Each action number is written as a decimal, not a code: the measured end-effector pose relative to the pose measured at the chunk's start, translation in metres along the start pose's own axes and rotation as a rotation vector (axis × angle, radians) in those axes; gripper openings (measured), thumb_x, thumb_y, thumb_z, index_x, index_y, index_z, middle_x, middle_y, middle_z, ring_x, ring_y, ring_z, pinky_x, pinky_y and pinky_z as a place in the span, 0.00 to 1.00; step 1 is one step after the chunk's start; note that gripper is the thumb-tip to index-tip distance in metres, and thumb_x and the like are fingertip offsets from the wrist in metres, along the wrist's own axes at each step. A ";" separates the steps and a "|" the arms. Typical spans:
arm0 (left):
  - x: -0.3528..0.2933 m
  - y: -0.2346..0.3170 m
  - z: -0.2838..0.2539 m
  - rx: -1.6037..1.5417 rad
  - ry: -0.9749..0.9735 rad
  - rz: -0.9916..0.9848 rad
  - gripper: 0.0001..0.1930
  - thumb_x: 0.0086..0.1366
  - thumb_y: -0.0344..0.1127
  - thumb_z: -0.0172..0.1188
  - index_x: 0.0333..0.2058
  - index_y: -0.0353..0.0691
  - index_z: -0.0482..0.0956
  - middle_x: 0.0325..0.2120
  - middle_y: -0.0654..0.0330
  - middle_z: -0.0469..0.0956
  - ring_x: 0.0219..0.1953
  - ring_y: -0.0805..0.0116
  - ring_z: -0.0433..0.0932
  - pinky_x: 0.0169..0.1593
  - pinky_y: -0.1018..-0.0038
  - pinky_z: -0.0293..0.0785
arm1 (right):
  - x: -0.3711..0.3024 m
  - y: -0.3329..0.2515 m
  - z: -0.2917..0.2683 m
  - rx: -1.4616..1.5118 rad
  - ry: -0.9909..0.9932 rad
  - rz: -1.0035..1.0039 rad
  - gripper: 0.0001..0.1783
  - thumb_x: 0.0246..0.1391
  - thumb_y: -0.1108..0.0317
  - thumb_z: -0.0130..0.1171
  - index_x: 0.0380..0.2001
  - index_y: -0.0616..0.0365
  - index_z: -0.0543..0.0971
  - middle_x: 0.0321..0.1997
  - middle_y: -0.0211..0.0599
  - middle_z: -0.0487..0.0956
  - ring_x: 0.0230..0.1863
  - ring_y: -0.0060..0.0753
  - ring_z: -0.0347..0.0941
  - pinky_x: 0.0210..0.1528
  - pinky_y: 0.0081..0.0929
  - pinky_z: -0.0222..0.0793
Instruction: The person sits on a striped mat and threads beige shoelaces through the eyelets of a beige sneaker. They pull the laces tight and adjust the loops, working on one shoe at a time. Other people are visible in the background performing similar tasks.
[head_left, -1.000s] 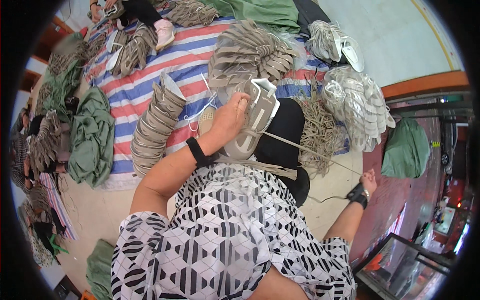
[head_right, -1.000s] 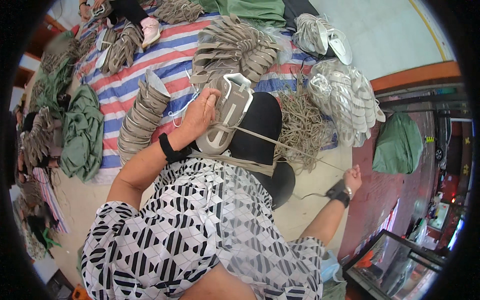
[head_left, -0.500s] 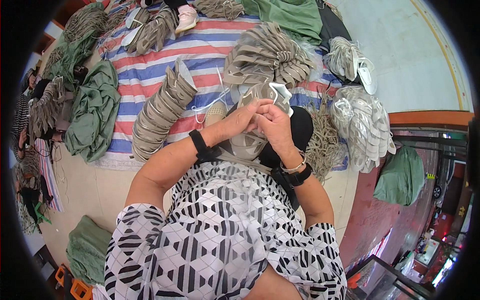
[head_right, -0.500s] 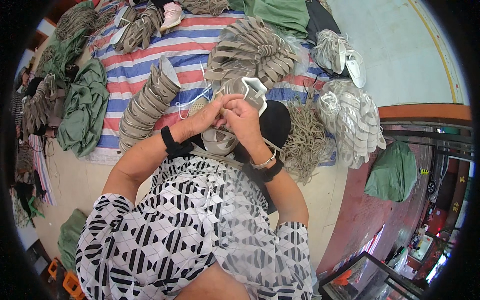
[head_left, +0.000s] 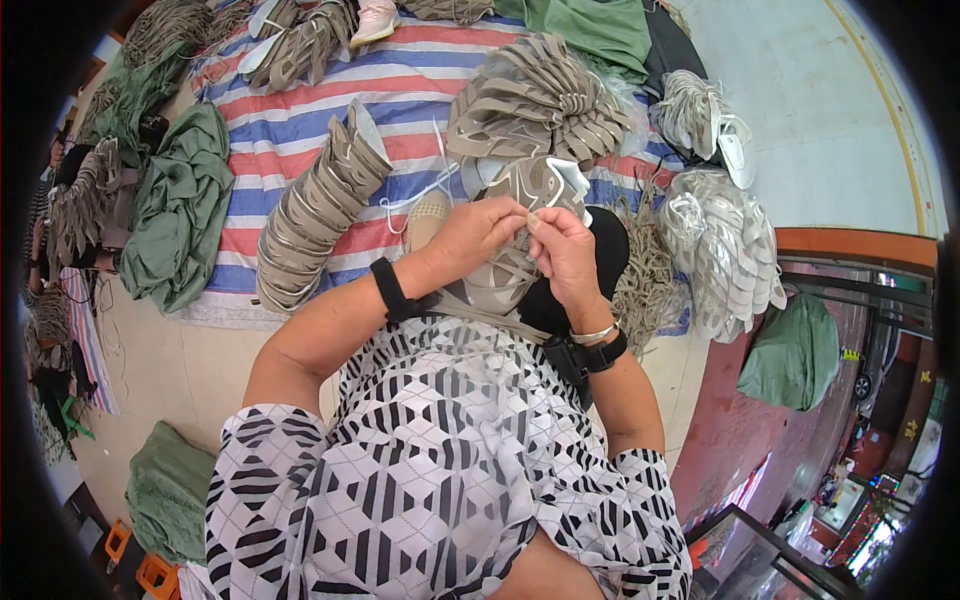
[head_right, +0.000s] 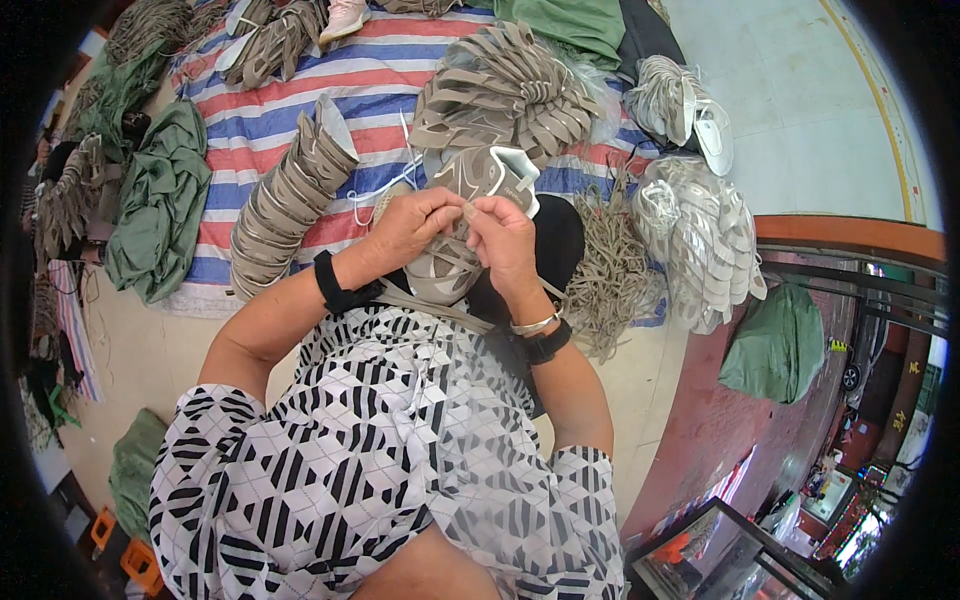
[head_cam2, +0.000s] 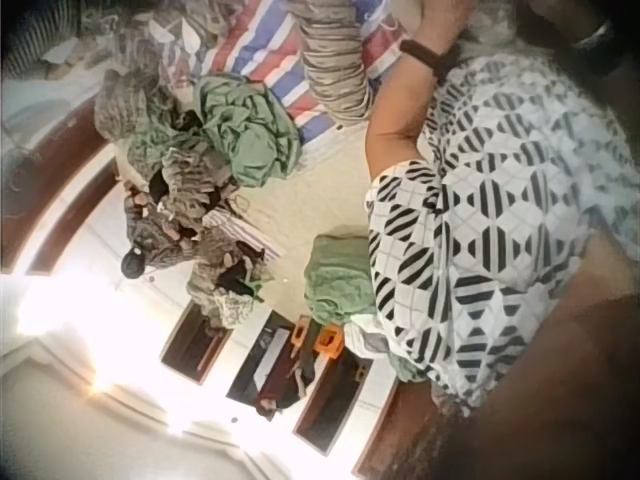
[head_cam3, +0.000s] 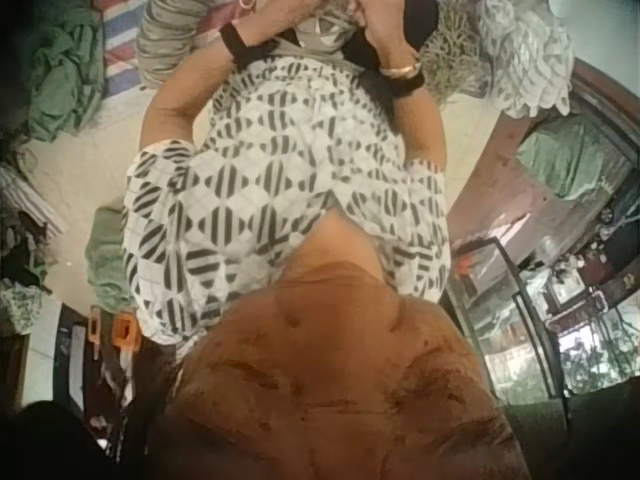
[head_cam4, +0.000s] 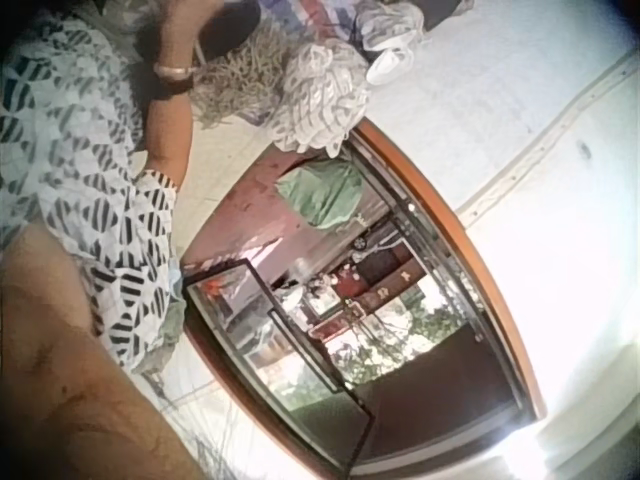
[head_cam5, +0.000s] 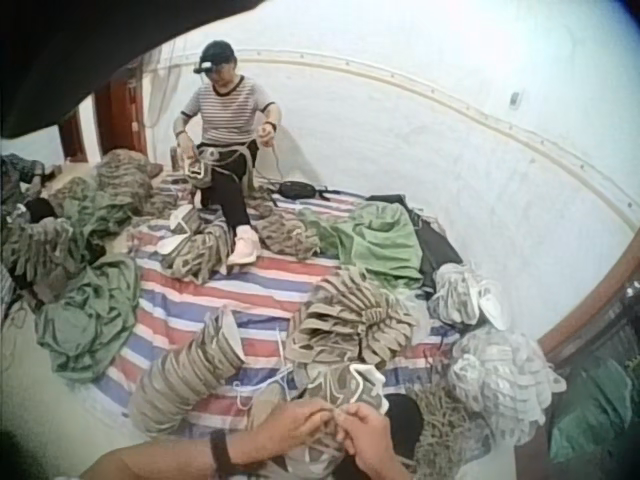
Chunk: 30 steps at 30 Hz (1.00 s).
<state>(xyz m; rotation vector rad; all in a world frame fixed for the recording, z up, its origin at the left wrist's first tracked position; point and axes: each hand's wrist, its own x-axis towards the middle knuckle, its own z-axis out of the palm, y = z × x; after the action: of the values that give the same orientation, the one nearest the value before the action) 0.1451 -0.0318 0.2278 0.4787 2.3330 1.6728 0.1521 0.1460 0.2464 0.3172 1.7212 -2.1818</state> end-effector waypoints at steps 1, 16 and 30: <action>-0.001 0.000 0.000 0.119 0.085 0.154 0.11 0.66 0.37 0.54 0.44 0.40 0.76 0.30 0.58 0.76 0.34 0.68 0.76 0.37 0.74 0.71 | 0.000 0.000 0.000 0.023 -0.001 0.016 0.06 0.55 0.69 0.60 0.33 0.59 0.78 0.18 0.26 0.73 0.12 0.10 0.59 0.12 0.10 0.47; -0.017 -0.006 -0.014 0.142 -0.102 0.049 0.11 0.66 0.38 0.53 0.29 0.36 0.75 0.19 0.54 0.72 0.23 0.63 0.72 0.30 0.68 0.67 | -0.077 -0.013 -0.066 -1.404 -0.702 -0.179 0.12 0.54 0.63 0.54 0.25 0.61 0.78 0.17 0.38 0.75 0.21 0.29 0.74 0.26 0.28 0.68; -0.007 -0.002 -0.008 0.338 -0.210 0.106 0.15 0.61 0.41 0.50 0.26 0.34 0.73 0.24 0.47 0.73 0.30 0.47 0.73 0.35 0.59 0.68 | 0.002 -0.022 -0.040 -0.057 -0.013 -0.014 0.11 0.57 0.64 0.57 0.37 0.61 0.79 0.17 0.19 0.68 0.16 0.10 0.58 0.17 0.15 0.50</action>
<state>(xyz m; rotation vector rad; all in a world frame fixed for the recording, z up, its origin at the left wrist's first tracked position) 0.1478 -0.0421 0.2282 0.8124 2.4710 1.1977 0.1397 0.1894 0.2556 0.2768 1.7801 -2.1360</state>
